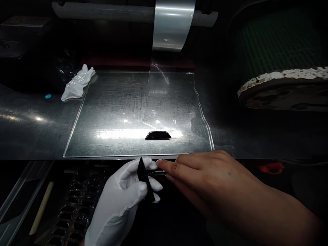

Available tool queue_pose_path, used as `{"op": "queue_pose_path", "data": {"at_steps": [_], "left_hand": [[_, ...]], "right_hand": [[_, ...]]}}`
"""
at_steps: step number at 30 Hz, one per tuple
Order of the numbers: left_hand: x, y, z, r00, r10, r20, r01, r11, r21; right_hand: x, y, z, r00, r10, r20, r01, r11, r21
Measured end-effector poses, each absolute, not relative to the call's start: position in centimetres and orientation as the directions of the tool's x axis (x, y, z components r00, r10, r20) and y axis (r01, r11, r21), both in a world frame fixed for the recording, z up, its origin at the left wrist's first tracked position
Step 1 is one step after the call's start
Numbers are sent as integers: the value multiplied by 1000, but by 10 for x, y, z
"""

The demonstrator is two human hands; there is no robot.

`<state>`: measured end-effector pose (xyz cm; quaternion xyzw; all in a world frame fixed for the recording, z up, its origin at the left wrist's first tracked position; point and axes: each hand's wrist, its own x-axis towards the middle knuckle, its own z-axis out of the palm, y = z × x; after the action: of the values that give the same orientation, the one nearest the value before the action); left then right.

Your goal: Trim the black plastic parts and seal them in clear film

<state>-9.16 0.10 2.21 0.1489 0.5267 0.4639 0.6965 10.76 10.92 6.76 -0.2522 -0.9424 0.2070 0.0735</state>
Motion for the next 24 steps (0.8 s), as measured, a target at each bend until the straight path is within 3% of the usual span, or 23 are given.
{"op": "queue_pose_path", "data": {"at_steps": [13,24], "left_hand": [[-89,-2,17,-125,758,-640,-565,475,675],[-87,2,24,-86,741,-666,-669,452,590]], "right_hand": [[110,105,63,-869,489,-68,460,752,-473],[109,104,60,-871,488,-56,457,762,-459]]}}
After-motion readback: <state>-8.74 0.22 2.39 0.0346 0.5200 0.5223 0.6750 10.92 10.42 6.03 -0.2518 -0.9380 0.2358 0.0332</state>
